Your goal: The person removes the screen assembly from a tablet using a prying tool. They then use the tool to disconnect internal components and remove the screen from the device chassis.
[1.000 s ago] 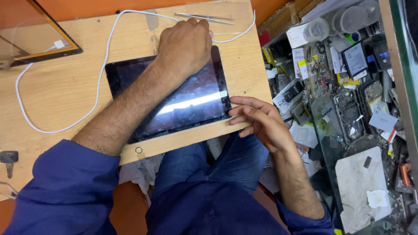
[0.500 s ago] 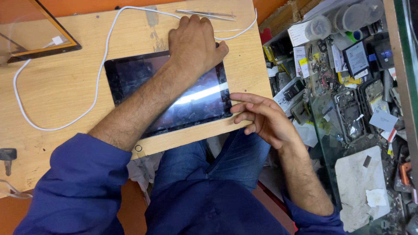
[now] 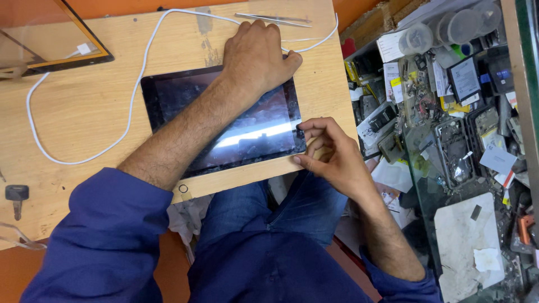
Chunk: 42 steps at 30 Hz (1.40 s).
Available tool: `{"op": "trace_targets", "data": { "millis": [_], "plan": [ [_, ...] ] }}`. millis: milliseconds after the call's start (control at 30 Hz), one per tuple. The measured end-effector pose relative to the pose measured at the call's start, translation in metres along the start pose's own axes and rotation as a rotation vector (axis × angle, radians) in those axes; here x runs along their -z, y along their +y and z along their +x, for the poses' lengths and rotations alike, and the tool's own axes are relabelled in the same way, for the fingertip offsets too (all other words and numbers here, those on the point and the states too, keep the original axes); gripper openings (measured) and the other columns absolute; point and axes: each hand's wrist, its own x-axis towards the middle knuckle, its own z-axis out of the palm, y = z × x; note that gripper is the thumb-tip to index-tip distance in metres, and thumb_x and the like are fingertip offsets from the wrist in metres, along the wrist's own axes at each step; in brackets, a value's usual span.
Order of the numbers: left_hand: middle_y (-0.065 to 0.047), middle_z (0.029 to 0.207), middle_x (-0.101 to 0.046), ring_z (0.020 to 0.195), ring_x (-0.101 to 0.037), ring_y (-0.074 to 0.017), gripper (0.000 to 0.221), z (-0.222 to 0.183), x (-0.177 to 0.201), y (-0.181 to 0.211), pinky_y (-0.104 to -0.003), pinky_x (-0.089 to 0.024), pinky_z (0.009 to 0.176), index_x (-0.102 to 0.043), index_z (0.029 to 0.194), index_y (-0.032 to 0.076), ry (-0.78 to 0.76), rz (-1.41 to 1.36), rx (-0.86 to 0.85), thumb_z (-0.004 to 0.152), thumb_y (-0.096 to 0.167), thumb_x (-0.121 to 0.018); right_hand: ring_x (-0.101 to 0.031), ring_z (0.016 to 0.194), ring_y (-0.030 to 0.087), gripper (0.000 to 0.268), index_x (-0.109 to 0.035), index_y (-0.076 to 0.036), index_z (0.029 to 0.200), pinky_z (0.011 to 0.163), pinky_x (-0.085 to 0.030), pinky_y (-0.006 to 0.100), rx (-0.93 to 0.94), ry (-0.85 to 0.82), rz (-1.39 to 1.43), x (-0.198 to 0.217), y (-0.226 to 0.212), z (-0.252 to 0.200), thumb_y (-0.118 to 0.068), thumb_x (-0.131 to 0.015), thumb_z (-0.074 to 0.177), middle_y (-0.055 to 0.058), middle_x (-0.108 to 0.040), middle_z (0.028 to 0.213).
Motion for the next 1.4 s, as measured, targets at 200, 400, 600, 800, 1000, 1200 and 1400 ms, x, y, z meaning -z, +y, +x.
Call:
{"op": "trace_targets", "data": {
  "millis": [200, 400, 600, 800, 1000, 1200, 1400],
  "plan": [
    [-0.025, 0.117, -0.064, 0.112, -0.059, -0.0394, 0.064, -0.032, 0.055, 0.001, -0.056, -0.048, 0.091, -0.061, 0.123, -0.008, -0.084, 0.056, -0.193, 0.093, 0.048, -0.072, -0.061, 0.070, 0.006, 0.044, -0.073, -0.007, 0.123, 0.060, -0.050, 0.021, 0.179, 0.082, -0.250, -0.001, 0.000, -0.004, -0.003, -0.085, 0.081, 0.001, -0.067, 0.094],
    [-0.016, 0.134, -0.057, 0.131, -0.049, -0.0344, 0.065, -0.179, 0.118, -0.001, -0.049, -0.042, 0.101, -0.060, 0.124, 0.002, -0.168, -0.009, -0.277, 0.078, 0.043, -0.081, -0.068, 0.079, 0.014, 0.038, -0.075, -0.009, 0.120, 0.068, -0.056, 0.026, 0.416, 0.204, -0.447, -0.010, 0.006, -0.008, -0.003, -0.085, 0.084, 0.007, -0.069, 0.102],
    [-0.019, 0.146, -0.053, 0.135, -0.049, -0.0340, 0.066, -0.243, 0.111, -0.031, -0.047, -0.041, 0.108, -0.058, 0.131, 0.000, 0.076, 0.038, -0.016, 0.081, 0.038, -0.079, -0.070, 0.092, 0.021, 0.033, -0.076, -0.003, 0.113, 0.076, -0.059, 0.030, 0.505, 0.345, -0.530, -0.018, 0.016, -0.013, -0.001, -0.086, 0.082, 0.019, -0.065, 0.122],
    [-0.015, 0.131, -0.067, 0.125, -0.064, -0.0315, 0.046, -0.244, 0.117, -0.042, -0.043, -0.052, 0.107, -0.066, 0.118, 0.005, 0.264, 0.002, -0.147, 0.085, 0.032, -0.083, -0.072, 0.109, 0.022, 0.028, -0.076, -0.001, 0.116, 0.085, -0.063, 0.029, 0.510, 0.360, -0.420, -0.011, 0.002, -0.007, 0.002, -0.083, 0.090, 0.015, -0.071, 0.126],
    [-0.010, 0.122, -0.071, 0.113, -0.072, -0.0205, 0.053, -0.208, 0.152, -0.058, -0.035, -0.061, 0.093, -0.066, 0.121, 0.002, 0.298, -0.271, -0.065, 0.085, 0.033, -0.089, -0.069, 0.118, 0.027, 0.019, -0.063, 0.002, 0.114, 0.107, -0.054, 0.034, 0.615, 0.277, -0.193, 0.017, -0.023, 0.035, -0.012, -0.071, 0.103, 0.020, -0.068, 0.127],
    [-0.011, 0.134, -0.066, 0.123, -0.069, -0.0219, 0.058, -0.184, 0.145, -0.063, -0.032, -0.060, 0.097, -0.054, 0.137, 0.002, 0.540, -0.583, -0.008, 0.099, 0.030, -0.087, -0.070, 0.097, 0.017, 0.021, -0.057, 0.000, 0.115, 0.091, -0.056, 0.029, 0.554, 0.175, 0.039, 0.044, -0.044, 0.107, -0.020, -0.063, 0.115, 0.014, -0.073, 0.110],
    [-0.016, 0.143, -0.064, 0.132, -0.066, -0.0278, 0.058, -0.219, 0.093, -0.050, -0.037, -0.059, 0.100, -0.050, 0.146, 0.002, 0.557, -0.502, 0.231, 0.104, 0.030, -0.079, -0.073, 0.096, 0.014, 0.018, -0.062, -0.001, 0.113, 0.092, -0.063, 0.029, 0.491, 0.073, 0.159, 0.057, -0.044, 0.168, -0.018, -0.058, 0.117, 0.009, -0.072, 0.102]
  ]
}}
